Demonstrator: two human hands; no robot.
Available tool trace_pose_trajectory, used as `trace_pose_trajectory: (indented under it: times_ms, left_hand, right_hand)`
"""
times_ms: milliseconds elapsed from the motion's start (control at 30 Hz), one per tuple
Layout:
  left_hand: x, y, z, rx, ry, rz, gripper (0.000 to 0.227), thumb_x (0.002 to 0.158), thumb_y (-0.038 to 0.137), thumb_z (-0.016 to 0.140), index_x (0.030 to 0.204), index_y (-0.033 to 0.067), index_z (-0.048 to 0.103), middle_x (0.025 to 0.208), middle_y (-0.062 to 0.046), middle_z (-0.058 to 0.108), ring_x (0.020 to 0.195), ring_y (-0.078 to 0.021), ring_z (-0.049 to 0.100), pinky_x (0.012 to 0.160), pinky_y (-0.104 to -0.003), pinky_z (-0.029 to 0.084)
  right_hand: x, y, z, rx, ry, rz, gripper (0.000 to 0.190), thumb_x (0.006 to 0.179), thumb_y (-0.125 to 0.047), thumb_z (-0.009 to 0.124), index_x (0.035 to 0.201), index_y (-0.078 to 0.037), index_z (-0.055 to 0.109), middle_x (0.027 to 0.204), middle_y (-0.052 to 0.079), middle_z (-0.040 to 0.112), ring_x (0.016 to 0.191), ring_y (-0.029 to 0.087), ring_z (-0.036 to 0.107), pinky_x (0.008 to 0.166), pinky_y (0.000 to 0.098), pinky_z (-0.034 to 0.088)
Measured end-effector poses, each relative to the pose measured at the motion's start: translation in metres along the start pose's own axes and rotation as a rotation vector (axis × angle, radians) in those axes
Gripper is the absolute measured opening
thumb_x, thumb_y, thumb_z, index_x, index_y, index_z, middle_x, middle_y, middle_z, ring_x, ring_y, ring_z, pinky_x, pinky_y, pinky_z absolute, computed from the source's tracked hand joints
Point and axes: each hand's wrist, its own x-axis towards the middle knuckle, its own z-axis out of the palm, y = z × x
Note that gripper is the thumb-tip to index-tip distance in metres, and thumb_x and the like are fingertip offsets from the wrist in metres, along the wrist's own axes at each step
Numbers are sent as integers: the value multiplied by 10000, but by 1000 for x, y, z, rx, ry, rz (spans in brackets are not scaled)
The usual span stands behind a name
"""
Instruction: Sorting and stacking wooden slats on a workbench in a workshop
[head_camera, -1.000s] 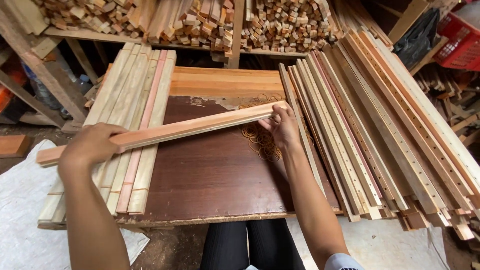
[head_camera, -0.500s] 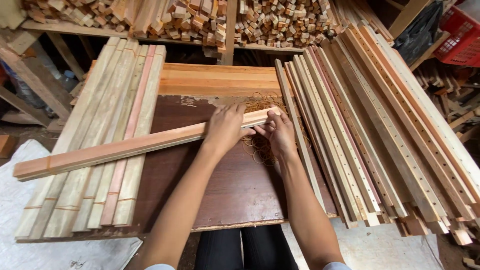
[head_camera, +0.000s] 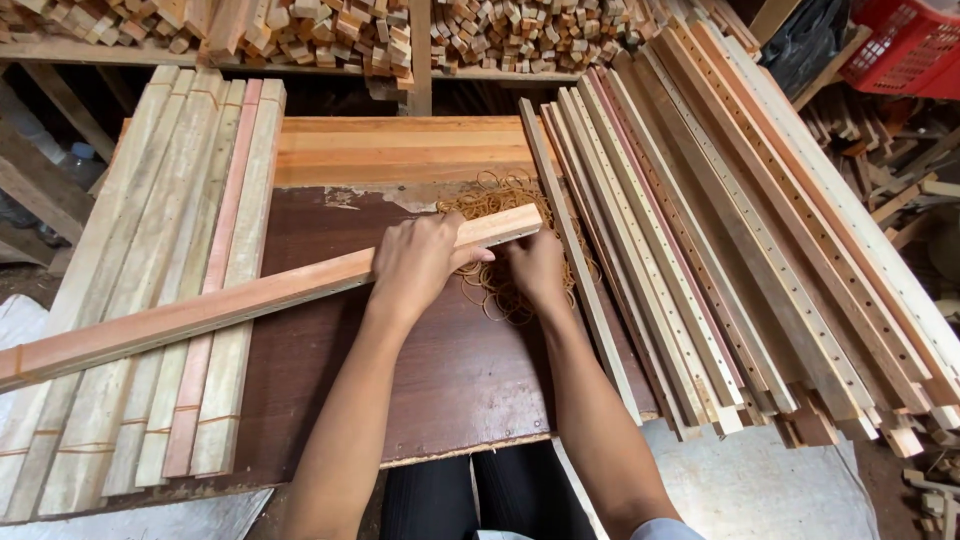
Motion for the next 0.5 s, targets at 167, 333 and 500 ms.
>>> trace_pose_trajectory:
  times_ms: [167,333,500]
  left_hand:
    - [-3,-4,13,-7,-8,15,470,861,527,708,916,60,684,781,-185,733,796,-439,745,716,-566,586]
    - [-3,-1,11,2,5,18,459,854,527,716,898,71,685,774,-166,737,790,-418,751,709,-546,595]
    - [-6,1,5,12,40,35,452,865,511,713,900,62,681,771,-177,732,780,-428,746,701,-555,591]
  right_hand:
    - [-24,-37,-3,-201,-32,-225,121,795,-154,735,844,-51,777,753,186,719,798,442,707,611,548,519]
    - [-34,-73,-28,-277,-53,-215,157,789,-112,702,823,29,763,750,235,712,772,494,689,553,600,485]
    - [-32,-60,-20,-306,-56,-162,151,805,-158,690,830,-28,762,755,188,712,789,471,691,535,589,460]
